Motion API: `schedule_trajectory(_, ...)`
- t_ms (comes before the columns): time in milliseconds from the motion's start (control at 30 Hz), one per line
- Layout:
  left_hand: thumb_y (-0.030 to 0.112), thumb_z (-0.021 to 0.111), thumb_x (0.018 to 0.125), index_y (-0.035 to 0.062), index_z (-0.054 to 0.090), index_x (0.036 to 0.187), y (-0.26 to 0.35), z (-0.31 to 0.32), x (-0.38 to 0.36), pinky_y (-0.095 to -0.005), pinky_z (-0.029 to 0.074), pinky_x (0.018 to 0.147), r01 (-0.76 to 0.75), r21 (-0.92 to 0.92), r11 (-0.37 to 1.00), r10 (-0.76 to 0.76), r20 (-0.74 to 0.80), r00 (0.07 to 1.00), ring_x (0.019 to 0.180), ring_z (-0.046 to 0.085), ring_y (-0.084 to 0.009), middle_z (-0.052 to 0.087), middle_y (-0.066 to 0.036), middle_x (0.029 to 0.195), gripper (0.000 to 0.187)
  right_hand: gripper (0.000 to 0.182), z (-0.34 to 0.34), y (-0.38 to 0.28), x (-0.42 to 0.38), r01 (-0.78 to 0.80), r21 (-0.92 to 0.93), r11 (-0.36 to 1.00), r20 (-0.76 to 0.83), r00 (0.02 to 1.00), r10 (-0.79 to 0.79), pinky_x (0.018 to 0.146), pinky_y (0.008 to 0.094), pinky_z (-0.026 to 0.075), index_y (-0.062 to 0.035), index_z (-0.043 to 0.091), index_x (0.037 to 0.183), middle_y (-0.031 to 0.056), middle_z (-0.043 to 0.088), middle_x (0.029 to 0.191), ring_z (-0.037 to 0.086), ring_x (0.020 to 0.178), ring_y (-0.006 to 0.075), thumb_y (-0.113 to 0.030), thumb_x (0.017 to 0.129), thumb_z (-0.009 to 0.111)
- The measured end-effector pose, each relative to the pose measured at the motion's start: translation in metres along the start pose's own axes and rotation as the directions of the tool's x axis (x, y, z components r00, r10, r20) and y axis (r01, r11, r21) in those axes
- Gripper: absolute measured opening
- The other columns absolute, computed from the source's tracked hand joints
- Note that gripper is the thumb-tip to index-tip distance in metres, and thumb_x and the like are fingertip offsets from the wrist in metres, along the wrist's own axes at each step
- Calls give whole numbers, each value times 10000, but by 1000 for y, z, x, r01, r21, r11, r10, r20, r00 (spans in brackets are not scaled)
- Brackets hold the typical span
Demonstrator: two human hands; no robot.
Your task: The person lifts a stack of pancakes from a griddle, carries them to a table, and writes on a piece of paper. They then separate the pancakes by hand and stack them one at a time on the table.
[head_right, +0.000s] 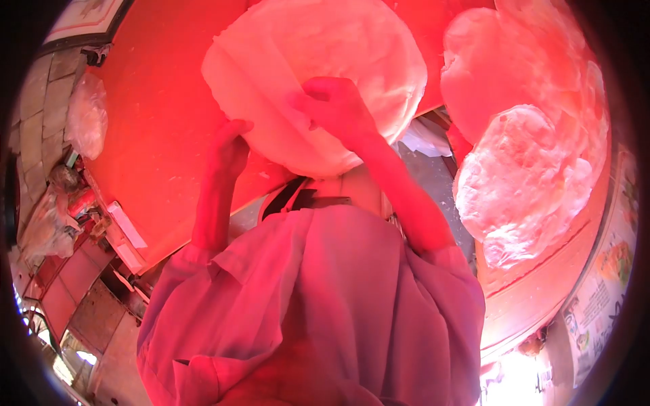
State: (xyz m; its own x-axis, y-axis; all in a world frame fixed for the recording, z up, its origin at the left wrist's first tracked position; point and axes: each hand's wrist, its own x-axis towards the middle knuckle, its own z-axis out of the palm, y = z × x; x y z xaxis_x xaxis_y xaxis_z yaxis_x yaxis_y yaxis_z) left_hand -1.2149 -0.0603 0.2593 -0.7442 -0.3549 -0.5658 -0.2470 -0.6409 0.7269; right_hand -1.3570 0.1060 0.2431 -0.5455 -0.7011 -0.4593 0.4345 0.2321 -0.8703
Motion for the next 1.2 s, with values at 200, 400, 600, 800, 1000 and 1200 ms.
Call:
schedule_trajectory(200,32,590,781,12,452,1277,1,-3,-1,-322,461,897,-14,-38,999,15,38,999,1064,564,-184,572,-76,1150,515,202,-8,-1,3,-93,114,989,197,978,69,613,237,470,14,659,937,29,641,783,593,697,96,-129,803,707)
schedule_trajectory(400,96,643,815,9,463,1266,-1,-2,-1,-345,455,916,-14,-80,997,16,29,999,1085,562,-194,579,-81,1152,493,232,-3,-4,4,-110,134,985,218,973,79,628,243,481,15,658,943,41,650,790,611,717,106,-95,758,743)
schedule_trajectory(600,143,673,827,-2,454,1262,-7,-4,-1,-338,481,878,-32,-81,996,32,-2,999,1032,591,-205,586,-93,1131,508,290,0,1,7,-71,100,992,211,976,48,649,257,503,29,636,1013,52,648,843,620,737,115,-44,749,729)
schedule_trajectory(800,144,646,832,4,453,1253,-3,6,-3,-334,467,864,-14,32,999,15,-52,999,1028,572,-196,573,-89,1128,484,288,20,-6,3,49,-10,999,239,970,-45,652,240,498,37,615,1040,45,640,864,609,732,96,-25,772,699)
schedule_trajectory(1000,14,591,789,7,518,1166,-12,-18,-1,-314,481,798,13,-103,995,-19,-59,998,936,592,-158,599,-58,1038,385,204,2,1,8,-31,38,999,145,989,25,643,234,481,16,627,986,19,631,782,596,739,80,-46,793,648)
schedule_trajectory(1200,16,578,790,11,550,1131,-33,-46,-2,-304,460,832,-28,158,987,42,-85,996,979,572,-170,594,-64,1035,343,155,37,-6,8,168,-511,843,78,986,-149,654,292,480,-9,643,942,5,645,773,586,716,109,-76,803,628)
